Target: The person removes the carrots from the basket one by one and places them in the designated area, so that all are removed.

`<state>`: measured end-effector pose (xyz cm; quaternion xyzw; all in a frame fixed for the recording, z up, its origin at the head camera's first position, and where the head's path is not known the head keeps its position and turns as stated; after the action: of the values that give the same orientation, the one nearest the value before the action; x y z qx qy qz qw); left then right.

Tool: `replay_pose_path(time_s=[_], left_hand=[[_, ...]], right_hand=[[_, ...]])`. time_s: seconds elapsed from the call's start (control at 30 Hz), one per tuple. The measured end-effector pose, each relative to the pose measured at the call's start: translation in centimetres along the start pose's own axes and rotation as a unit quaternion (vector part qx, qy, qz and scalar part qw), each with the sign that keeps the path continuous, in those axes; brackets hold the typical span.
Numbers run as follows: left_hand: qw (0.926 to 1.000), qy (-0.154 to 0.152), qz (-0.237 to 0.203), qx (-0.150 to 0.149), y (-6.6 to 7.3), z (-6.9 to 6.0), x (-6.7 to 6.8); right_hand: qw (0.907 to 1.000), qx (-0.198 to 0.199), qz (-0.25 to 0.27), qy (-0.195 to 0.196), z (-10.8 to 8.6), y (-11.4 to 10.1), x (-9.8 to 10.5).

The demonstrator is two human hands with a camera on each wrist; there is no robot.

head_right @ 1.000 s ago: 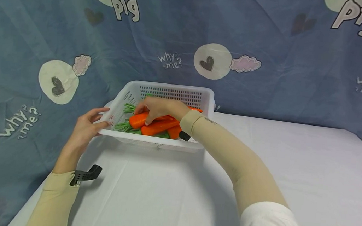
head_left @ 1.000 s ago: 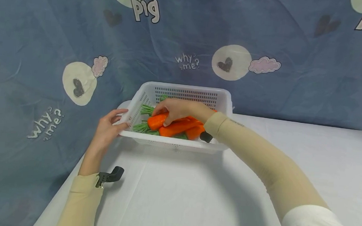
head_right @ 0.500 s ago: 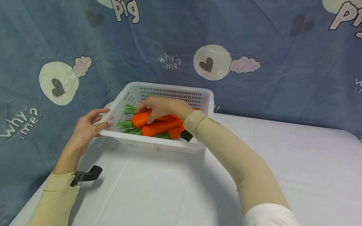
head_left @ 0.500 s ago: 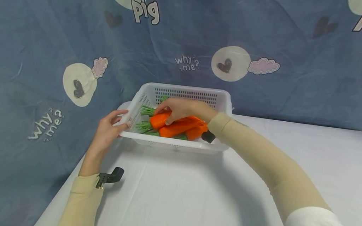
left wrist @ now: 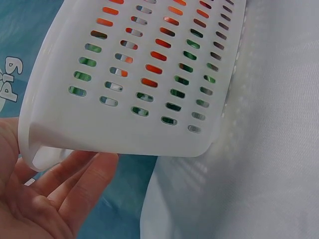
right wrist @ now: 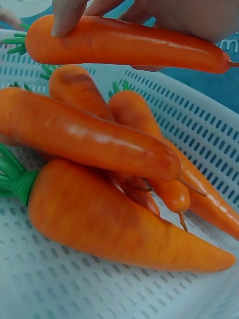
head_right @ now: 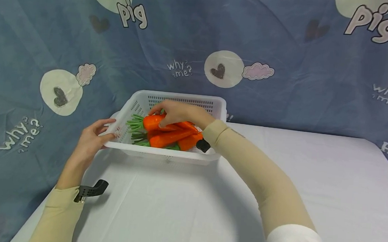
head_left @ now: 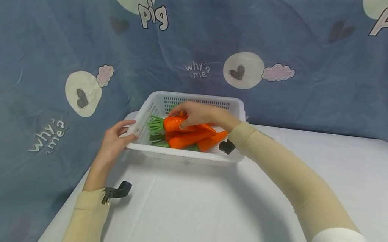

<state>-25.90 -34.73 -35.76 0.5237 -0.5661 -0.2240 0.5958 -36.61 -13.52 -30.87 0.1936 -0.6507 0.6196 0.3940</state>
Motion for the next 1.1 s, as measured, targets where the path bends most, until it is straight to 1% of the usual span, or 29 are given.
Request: replay_pose_path(time_s=[0.13, 0.27, 0.33, 0.4, 0.5, 0.73, 0.9, 1.1], left_hand=[[1.0, -0.001, 0.0, 0.0, -0.1, 0.0, 0.0], [1.0, -0.002, 0.002, 0.003, -0.1, -0.1, 0.0], [1.0, -0.004, 0.005, 0.002, 0.0, -0.1, 0.0], [0.9999, -0.003, 0.01, 0.0, 0.1, -0.2, 0.0], [0.9999, -0.004, 0.013, -0.001, 0.2, -0.2, -0.1], [0.9999, -0.008, 0.009, -0.002, 0.1, -0.1, -0.1], [0.9999, -0.007, 0.009, 0.0, 0.1, -0.1, -0.1], [0.9999, -0.003, 0.014, 0.0, 0.1, 0.0, -0.1]], right_hand=[[0.9999, 0.007, 0.001, 0.011, -0.4, -0.4, 0.4], [0.9994, 0.02, -0.017, 0.021, -0.8, -1.1, 1.0], [0.9992, 0.02, -0.019, 0.029, -1.1, -1.4, 1.2], [0.9991, 0.016, -0.009, 0.037, -1.5, -1.7, 1.4], [0.9985, 0.021, -0.002, 0.05, -2.2, -2.2, 1.8], [0.9965, 0.045, 0.008, 0.07, -3.6, -3.5, 2.8], [0.9944, 0.052, 0.009, 0.091, -4.7, -3.8, 3.4], [0.991, 0.062, -0.003, 0.119, -6.0, -3.9, 3.9]])
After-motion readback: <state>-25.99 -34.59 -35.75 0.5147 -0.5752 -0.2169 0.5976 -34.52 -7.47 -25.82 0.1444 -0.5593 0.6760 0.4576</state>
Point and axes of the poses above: each hand's wrist, its own z-axis towards the middle knuckle, its own x-axis out of the back of the hand, y = z × x, the point moved 8 cm from there along z, towards the middle knuckle, and after that the axes turned 15 degrees about x, right-handed, at the moved point
